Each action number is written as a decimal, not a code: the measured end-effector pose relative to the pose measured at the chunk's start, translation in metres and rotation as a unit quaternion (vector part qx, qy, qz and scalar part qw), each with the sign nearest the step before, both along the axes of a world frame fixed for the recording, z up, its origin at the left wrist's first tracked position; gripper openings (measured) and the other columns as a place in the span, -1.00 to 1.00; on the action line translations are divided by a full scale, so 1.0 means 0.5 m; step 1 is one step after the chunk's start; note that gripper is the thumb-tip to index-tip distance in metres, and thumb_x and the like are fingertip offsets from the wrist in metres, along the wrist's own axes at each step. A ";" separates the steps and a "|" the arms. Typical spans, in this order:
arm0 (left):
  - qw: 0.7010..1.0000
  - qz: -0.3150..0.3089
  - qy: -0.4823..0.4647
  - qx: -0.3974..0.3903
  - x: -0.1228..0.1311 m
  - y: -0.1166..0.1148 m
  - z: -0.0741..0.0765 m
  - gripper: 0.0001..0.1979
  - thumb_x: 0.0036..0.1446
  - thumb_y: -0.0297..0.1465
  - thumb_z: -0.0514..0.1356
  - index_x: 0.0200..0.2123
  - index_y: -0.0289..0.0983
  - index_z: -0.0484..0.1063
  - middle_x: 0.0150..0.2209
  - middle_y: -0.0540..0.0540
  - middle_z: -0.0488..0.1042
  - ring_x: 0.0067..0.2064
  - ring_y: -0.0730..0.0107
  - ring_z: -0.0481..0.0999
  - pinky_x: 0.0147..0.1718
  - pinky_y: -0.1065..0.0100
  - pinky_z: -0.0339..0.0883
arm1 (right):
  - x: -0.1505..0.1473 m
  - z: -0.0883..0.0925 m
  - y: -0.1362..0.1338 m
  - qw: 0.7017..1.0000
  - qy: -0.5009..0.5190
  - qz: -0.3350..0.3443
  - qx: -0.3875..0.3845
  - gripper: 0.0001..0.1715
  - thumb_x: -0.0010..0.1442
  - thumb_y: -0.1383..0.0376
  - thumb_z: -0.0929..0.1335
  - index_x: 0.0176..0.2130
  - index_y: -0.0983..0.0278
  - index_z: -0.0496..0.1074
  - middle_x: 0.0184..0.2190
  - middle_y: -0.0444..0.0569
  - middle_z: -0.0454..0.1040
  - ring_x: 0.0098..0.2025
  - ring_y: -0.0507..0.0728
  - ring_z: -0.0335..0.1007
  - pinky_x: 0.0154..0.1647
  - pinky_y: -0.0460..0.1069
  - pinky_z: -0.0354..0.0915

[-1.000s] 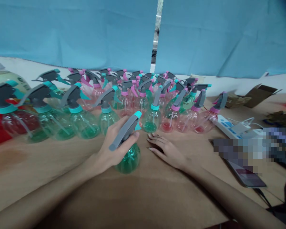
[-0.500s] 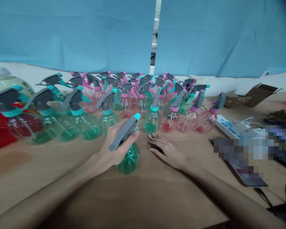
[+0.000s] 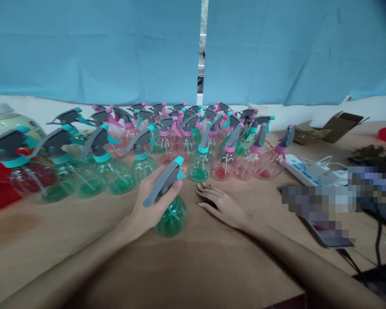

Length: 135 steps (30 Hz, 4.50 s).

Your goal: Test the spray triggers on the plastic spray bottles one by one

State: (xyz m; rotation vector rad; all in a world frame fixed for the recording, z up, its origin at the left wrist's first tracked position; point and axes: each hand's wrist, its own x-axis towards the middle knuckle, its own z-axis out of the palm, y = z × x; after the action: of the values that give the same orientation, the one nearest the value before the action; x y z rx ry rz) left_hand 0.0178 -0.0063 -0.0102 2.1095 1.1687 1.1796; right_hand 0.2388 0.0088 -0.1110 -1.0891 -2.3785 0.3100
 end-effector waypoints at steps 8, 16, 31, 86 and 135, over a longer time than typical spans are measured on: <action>0.999 0.025 -0.018 0.015 0.004 -0.002 -0.001 -0.82 0.12 -0.28 0.11 -0.26 -0.24 0.38 -0.36 -0.04 0.45 -0.34 0.35 0.42 -0.32 0.32 0.29 | -0.018 0.067 -0.059 0.994 0.084 0.005 -0.073 -0.47 0.21 0.02 0.24 0.11 0.14 0.27 0.11 -0.05 0.34 0.13 0.16 0.25 0.14 0.16 0.18; 0.994 0.049 -0.024 0.098 0.025 0.024 -0.002 -0.84 0.16 -0.32 0.09 -0.26 -0.26 0.37 -0.29 -0.08 0.46 -0.24 0.33 0.45 -0.21 0.28 0.31 | -0.103 0.138 -0.116 0.994 0.089 -0.064 0.008 -0.18 0.03 -0.09 0.34 0.16 0.21 0.14 0.12 0.05 0.29 0.15 0.24 0.19 0.08 0.18 0.23; 0.999 0.028 0.025 0.014 -0.032 0.025 -0.001 -0.30 0.04 -0.17 0.20 0.20 -0.19 0.02 0.15 -0.22 0.26 0.09 0.06 0.34 -0.01 0.06 0.27 | -0.186 0.142 -0.038 0.969 -0.039 -0.221 0.101 -0.48 0.11 0.03 0.32 -0.07 0.33 0.27 -0.22 0.11 0.46 -0.12 0.26 0.39 -0.22 0.09 0.33; 0.993 -0.036 0.106 -0.036 -0.042 -0.023 -0.070 -0.85 0.19 -0.39 0.03 -0.17 -0.17 0.32 -0.10 -0.07 0.38 -0.11 0.28 0.47 -0.15 0.17 0.42 | -0.061 0.150 0.107 0.948 0.056 -0.311 0.039 -0.27 0.03 -0.08 0.34 0.00 0.37 0.26 -0.11 0.18 0.44 -0.08 0.31 0.40 -0.18 0.11 0.30; 0.997 -0.069 -0.018 -0.009 -0.002 0.031 0.009 -0.60 -0.05 -0.50 0.07 -0.10 -0.17 0.42 -0.36 -0.01 0.46 -0.37 0.34 0.42 -0.34 0.30 0.32 | -0.029 -0.004 0.012 0.996 -0.015 -0.065 0.060 -0.46 0.27 0.11 0.18 0.14 0.34 0.25 0.16 0.11 0.25 0.22 0.19 0.10 0.22 0.16 0.09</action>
State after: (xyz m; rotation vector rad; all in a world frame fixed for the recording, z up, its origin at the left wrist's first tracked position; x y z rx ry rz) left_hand 0.0166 0.0094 -0.0056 2.1103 0.9966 1.1340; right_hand 0.2245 0.0150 -0.1128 -1.1914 -2.3058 0.1046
